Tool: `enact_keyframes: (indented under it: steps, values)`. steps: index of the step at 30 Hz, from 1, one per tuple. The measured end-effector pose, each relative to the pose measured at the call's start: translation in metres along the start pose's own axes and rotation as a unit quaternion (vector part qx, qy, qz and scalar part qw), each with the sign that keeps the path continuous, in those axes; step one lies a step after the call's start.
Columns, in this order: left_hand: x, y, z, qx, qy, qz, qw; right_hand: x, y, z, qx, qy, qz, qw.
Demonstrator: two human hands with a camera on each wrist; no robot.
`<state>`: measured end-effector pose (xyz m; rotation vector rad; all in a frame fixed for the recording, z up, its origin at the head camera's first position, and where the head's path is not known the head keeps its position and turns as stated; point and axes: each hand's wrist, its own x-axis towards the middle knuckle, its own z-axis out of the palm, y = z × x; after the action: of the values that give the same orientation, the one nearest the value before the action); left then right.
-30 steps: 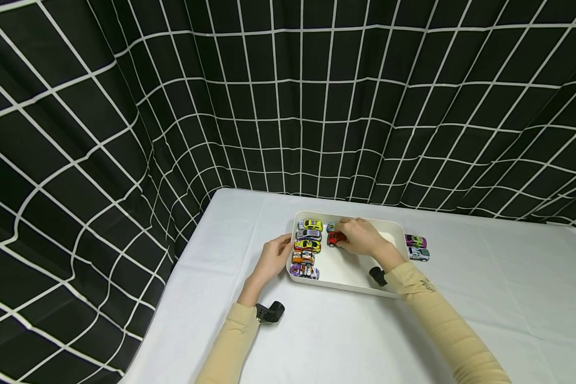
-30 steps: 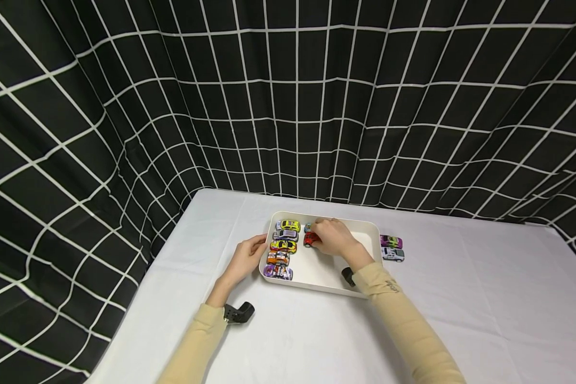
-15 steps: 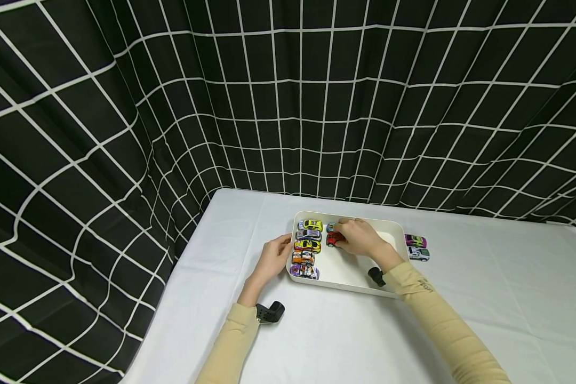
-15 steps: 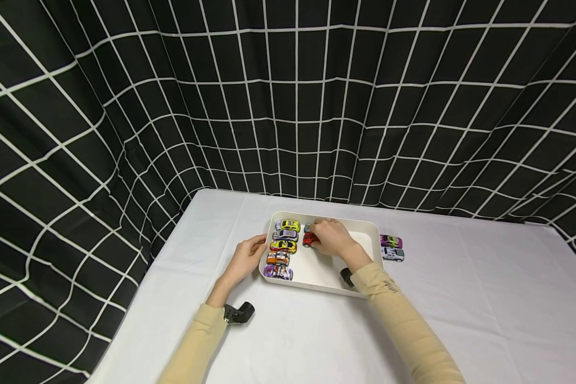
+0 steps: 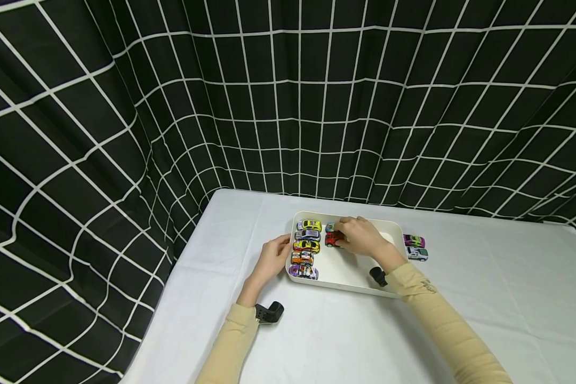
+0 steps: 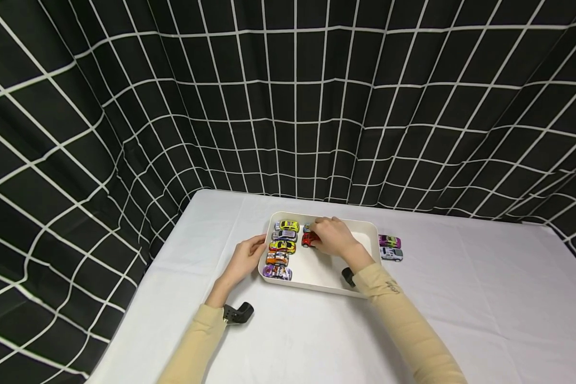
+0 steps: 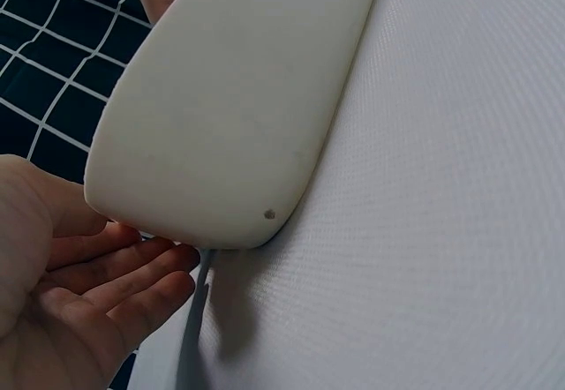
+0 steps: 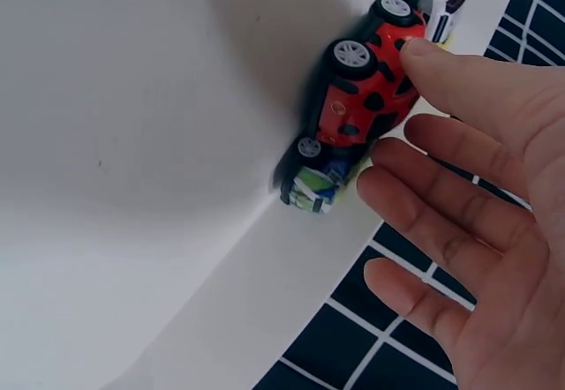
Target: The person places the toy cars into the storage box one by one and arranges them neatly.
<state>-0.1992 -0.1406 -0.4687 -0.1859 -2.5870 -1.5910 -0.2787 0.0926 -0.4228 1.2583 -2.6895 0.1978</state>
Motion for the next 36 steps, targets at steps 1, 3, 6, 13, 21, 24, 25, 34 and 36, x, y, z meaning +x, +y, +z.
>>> enact_keyframes:
  steps: [1, 3, 6, 13, 21, 24, 25, 34, 36]
  values:
    - [0.000, 0.000, 0.000, 0.000, -0.001, 0.000, 1.0000, -0.001, 0.000, -0.002, -0.001, 0.001, -0.001, 1.000]
    - [0.000, 0.000, 0.000, -0.001, -0.002, -0.001, 1.0000, -0.003, -0.001, -0.004, -0.003, 0.003, -0.003, 1.000]
    - [-0.001, 0.000, 0.001, -0.001, -0.003, -0.002, 1.0000, -0.007, 0.000, -0.007, -0.010, 0.007, -0.006, 1.000]
    - [-0.001, 0.000, 0.000, -0.006, -0.002, -0.004, 1.0000, -0.021, 0.006, -0.016, -0.022, 0.021, -0.019, 0.999]
    - [-0.001, 0.001, 0.001, -0.004, -0.003, -0.003, 1.0000, -0.044, 0.016, -0.030, -0.023, 0.012, -0.002, 1.000]
    - [-0.001, 0.001, 0.002, -0.004, -0.002, -0.002, 1.0000, -0.053, 0.021, -0.035, -0.026, 0.014, 0.001, 1.000]
    - [-0.001, 0.001, 0.002, -0.005, -0.002, -0.002, 1.0000, -0.056, 0.023, -0.036, -0.027, 0.016, 0.003, 0.999]
    - [-0.001, 0.001, 0.001, -0.003, 0.001, -0.003, 1.0000, -0.088, 0.044, -0.041, -0.017, 0.059, 0.028, 0.998]
    - [-0.001, 0.001, 0.001, -0.003, 0.002, -0.002, 1.0000, -0.095, 0.048, -0.042, -0.015, 0.072, 0.032, 0.997]
